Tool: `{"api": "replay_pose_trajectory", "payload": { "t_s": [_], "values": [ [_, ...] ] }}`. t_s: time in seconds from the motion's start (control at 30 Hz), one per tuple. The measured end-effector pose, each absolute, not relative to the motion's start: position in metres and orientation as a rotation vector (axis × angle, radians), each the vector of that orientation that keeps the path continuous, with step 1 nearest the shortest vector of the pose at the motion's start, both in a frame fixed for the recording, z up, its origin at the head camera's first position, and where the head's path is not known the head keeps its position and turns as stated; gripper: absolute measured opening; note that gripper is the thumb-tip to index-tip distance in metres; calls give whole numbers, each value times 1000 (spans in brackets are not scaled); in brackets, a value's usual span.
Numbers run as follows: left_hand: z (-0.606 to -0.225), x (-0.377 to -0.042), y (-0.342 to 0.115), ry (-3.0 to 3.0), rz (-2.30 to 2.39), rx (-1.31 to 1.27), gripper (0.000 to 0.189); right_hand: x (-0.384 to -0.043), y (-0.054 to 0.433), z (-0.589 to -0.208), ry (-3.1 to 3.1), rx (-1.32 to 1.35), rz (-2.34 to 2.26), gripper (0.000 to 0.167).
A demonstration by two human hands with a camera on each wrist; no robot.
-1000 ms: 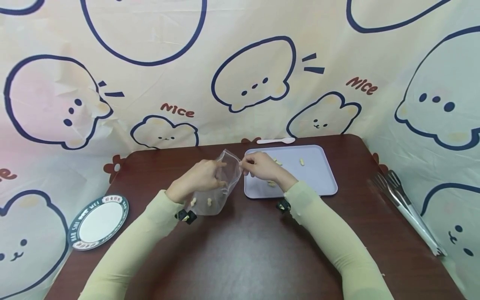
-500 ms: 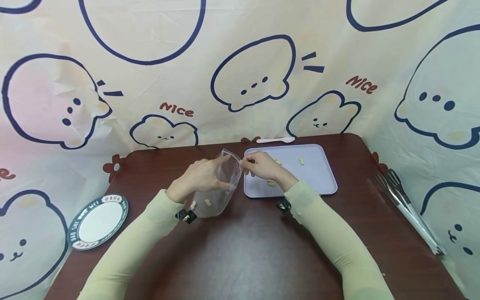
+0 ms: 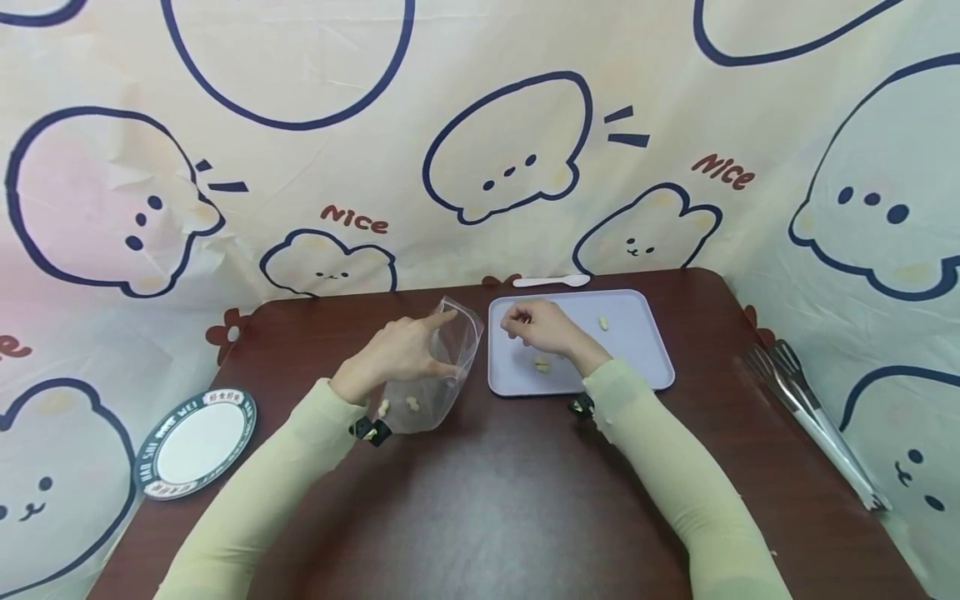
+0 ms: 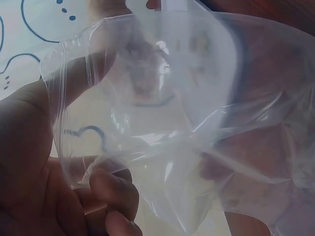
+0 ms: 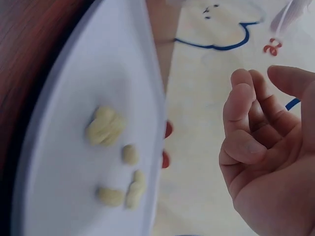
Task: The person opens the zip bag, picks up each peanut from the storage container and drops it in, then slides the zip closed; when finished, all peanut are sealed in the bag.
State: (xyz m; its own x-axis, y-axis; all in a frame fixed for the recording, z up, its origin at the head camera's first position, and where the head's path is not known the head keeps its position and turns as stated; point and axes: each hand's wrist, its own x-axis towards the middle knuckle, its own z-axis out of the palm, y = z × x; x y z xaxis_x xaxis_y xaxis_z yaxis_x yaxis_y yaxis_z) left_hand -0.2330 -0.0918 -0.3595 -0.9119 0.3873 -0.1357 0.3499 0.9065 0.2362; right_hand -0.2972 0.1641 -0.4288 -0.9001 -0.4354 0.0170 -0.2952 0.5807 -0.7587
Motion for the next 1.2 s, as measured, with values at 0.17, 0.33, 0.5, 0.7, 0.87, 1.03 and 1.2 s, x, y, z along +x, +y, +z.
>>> {"api": "replay_pose_trajectory", "payload": {
  "t_s": [0.17,0.33,0.5,0.7,0.87,1.03,1.2],
  "values": [
    [-361,-234,-93,2891,331,554,97,-304,174,-440,2718,-579,-1169,17],
    [-361,-233,-94,2884,349,568,96,-308,182,-447,2816,-535,-1077,12],
    [-361,-232,-95,2868,360,590,94,-312,189,-456,2881,-498,-938,10],
    [-362,-232,-95,2869,362,611,89,-316,193,-465,2901,-476,-782,11],
    [-363,-232,-96,2867,368,620,88,-317,192,-468,2909,-448,-716,10],
    [-364,-233,-96,2862,371,636,86,-319,193,-472,2931,-432,-670,6],
    [-365,-234,-97,2878,361,645,85,-319,194,-476,2960,-495,-667,5]
  ]
}}
